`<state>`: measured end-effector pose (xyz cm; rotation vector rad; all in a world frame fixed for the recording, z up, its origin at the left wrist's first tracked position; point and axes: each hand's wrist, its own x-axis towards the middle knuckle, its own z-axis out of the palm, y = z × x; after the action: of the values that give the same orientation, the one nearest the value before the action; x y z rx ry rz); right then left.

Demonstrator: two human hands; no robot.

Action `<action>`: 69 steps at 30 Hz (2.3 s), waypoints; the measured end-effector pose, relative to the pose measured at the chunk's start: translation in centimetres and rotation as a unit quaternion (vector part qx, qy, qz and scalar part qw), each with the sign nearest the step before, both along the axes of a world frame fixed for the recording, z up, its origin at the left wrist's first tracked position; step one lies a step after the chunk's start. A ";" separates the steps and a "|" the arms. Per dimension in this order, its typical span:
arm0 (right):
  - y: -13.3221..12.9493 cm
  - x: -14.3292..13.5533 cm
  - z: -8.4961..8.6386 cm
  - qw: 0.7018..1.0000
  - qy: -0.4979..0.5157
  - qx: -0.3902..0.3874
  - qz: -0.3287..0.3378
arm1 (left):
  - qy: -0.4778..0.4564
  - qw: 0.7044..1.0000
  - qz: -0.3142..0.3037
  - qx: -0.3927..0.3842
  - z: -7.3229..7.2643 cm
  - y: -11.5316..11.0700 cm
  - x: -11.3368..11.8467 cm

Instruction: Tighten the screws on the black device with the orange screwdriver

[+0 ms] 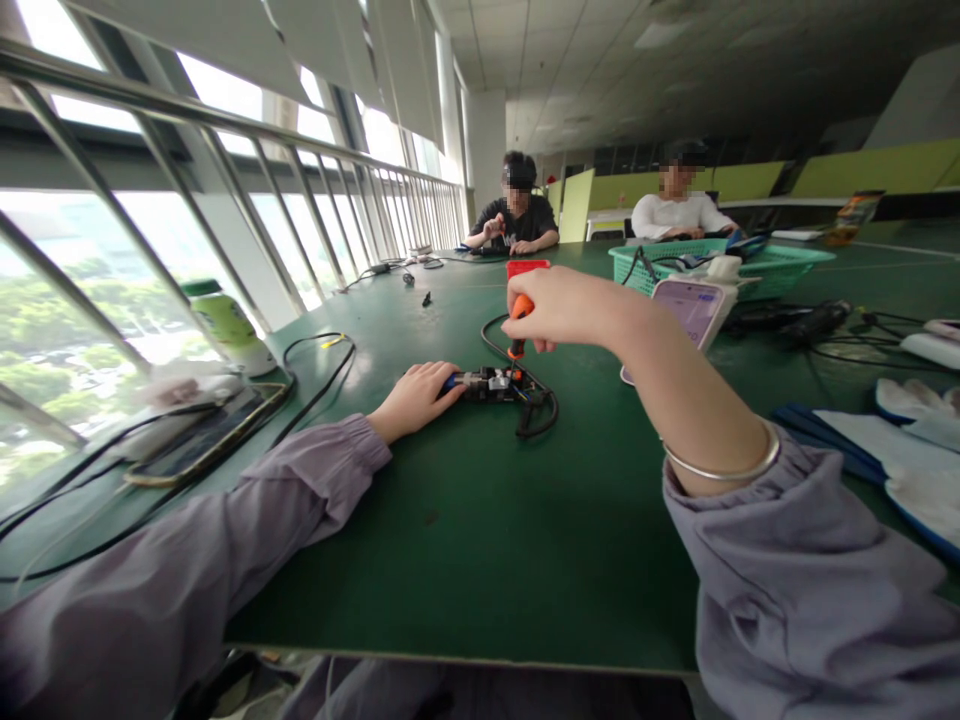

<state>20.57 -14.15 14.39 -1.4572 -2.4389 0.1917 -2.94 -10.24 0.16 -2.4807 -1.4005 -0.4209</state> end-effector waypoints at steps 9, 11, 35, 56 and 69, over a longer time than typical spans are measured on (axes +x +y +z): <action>-1.5 2.0 -7.6 0.942 0.227 0.201 -0.146 | -0.005 1.000 0.009 -0.002 0.1 -0.1 -0.4; -1.7 2.0 -8.8 0.924 0.302 0.190 -0.139 | -0.002 1.000 0.013 -0.003 0.1 -0.1 -0.4; -1.9 1.8 -10.8 0.907 0.341 0.233 -0.083 | 0.003 1.000 0.004 0.002 -0.1 -0.2 -0.3; -1.6 1.8 -11.3 0.889 0.368 0.272 -0.027 | 0.012 1.000 0.004 0.009 -0.1 -0.1 -0.3; -1.6 1.6 -11.6 0.880 0.379 0.285 -0.016 | 0.008 1.000 0.001 0.013 -0.3 -0.1 -0.3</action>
<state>22.12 -15.77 2.76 -0.9118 -1.6284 0.0150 -3.20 -10.34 -0.14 -2.4572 -1.3812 -0.4141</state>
